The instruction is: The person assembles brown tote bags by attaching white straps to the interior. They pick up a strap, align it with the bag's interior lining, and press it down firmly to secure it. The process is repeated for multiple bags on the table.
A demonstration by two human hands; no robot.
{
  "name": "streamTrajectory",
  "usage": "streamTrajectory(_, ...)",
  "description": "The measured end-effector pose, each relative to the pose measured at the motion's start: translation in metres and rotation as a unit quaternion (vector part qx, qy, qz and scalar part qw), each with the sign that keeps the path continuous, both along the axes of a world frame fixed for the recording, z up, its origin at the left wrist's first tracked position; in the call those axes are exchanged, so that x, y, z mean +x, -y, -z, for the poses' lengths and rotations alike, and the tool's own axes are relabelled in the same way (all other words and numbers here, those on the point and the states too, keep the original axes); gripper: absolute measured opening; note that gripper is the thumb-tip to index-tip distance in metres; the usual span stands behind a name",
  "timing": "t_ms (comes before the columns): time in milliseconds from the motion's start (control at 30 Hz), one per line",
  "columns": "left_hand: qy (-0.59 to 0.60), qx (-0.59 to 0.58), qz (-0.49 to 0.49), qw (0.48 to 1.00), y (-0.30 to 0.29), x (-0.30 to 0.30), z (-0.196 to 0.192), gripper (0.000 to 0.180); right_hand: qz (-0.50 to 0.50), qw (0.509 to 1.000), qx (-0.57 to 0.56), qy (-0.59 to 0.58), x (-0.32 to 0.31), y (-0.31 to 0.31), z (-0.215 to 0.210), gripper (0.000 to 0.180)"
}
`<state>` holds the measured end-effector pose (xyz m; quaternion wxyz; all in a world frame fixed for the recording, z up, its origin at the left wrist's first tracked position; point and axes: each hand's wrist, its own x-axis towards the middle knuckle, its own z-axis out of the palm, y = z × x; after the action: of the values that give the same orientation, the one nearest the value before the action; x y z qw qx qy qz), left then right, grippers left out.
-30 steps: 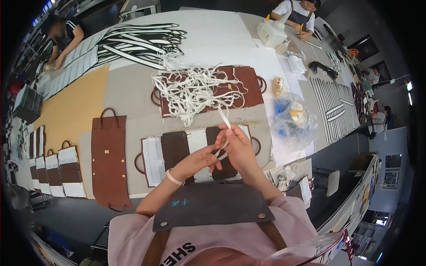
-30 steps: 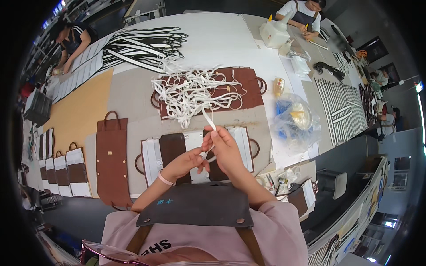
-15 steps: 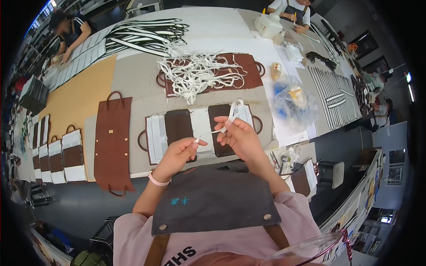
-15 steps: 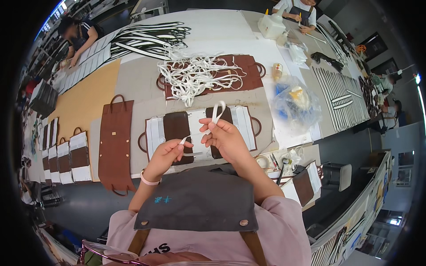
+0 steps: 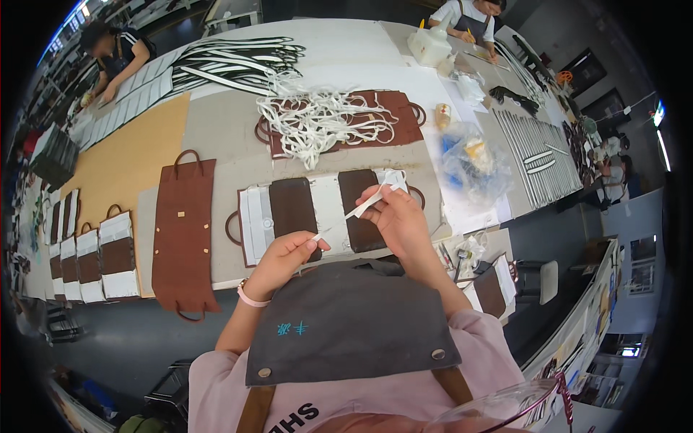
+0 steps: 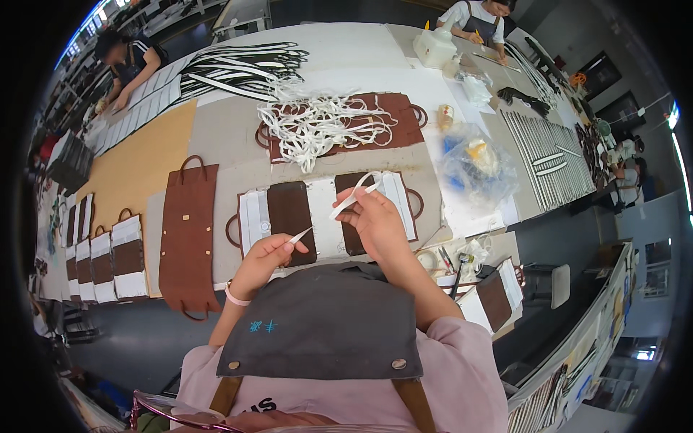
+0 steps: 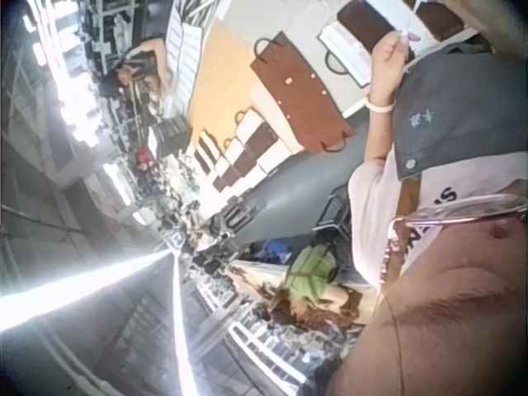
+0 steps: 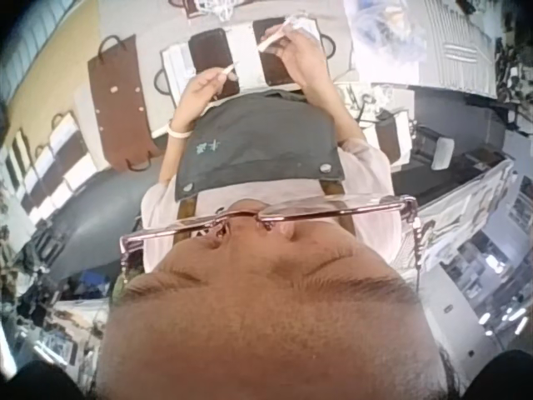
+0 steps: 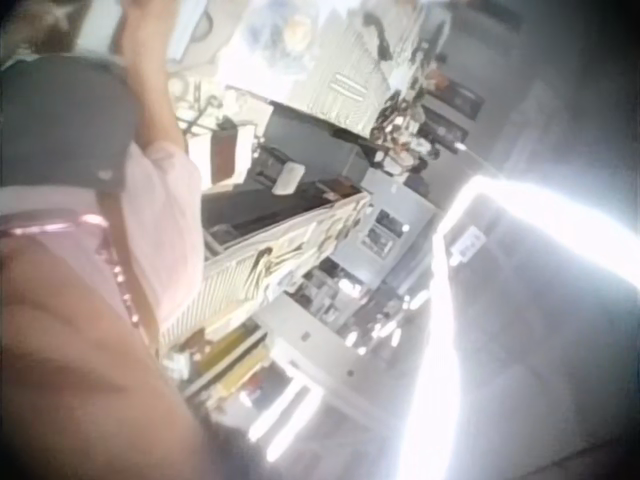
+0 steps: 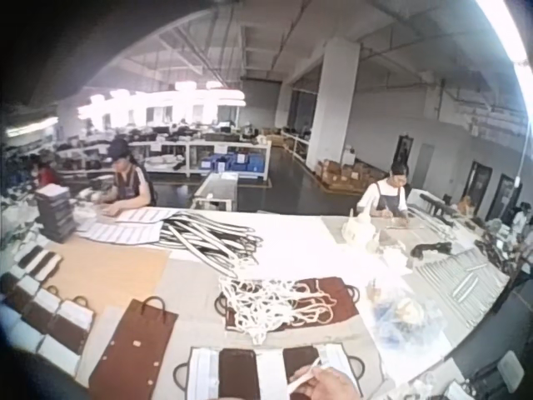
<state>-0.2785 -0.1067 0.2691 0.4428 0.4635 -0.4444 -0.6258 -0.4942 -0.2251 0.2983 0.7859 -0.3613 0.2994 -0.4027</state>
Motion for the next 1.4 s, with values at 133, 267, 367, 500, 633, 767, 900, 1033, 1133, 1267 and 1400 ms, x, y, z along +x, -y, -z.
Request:
streamTrajectory(133, -0.033, 0.015, 0.016, 0.999, 0.004, 0.002, -0.002, 0.024, 0.030, 0.999, 0.005, 0.021, -0.003, 0.013, 0.012, 0.023)
streamTrajectory(267, -0.056, 0.024, -0.009, 0.998, 0.004, 0.011, 0.004, 0.025, 0.060, 0.998, 0.020, 0.016, -0.004, 0.021, 0.012, 0.018)
streamTrajectory(367, -0.004, 0.013, 0.010, 1.000, 0.005, 0.012, 0.005, 0.025, 0.124, 0.987, 0.081, 0.070, -0.003, 0.028, 0.019, 0.015)
streamTrajectory(500, 0.091, -0.047, 0.025, 0.994, 0.010, -0.017, 0.006, 0.026, 0.226, 0.951, 0.183, 0.106, -0.014, 0.056, 0.031, 0.018)
streamTrajectory(633, 0.060, 0.028, -0.031, 0.997, 0.011, 0.007, 0.032, 0.024, 0.279, 0.957, 0.036, 0.068, -0.050, 0.071, 0.039, 0.018)
streamTrajectory(767, 0.024, 0.069, -0.066, 0.995, 0.005, 0.047, 0.046, 0.024, 0.246, 0.968, 0.018, 0.041, -0.109, 0.079, 0.043, 0.019)
streamTrajectory(900, 0.092, 0.080, -0.028, 0.992, 0.019, 0.050, 0.047, 0.023, 0.244, 0.894, -0.202, -0.317, -0.084, 0.066, 0.043, 0.020)
streamTrajectory(1033, 0.191, -0.016, 0.084, 0.978, 0.048, 0.021, 0.043, 0.021, -0.161, 0.783, -0.488, -0.352, 0.023, 0.020, 0.049, 0.025)
streamTrajectory(1133, 0.176, -0.025, 0.089, 0.980, 0.062, 0.026, 0.035, 0.018, -0.335, 0.827, -0.233, -0.385, 0.025, 0.027, 0.053, 0.018)
streamTrajectory(1267, 0.040, 0.065, -0.005, 0.997, 0.044, 0.072, 0.053, 0.015, -0.307, 0.875, -0.125, -0.353, -0.022, 0.069, 0.056, 0.015)
streamTrajectory(1400, 0.081, 0.133, -0.041, 0.987, 0.029, 0.104, 0.081, 0.015, -0.321, 0.843, -0.100, -0.421, -0.063, 0.113, 0.074, 0.016)
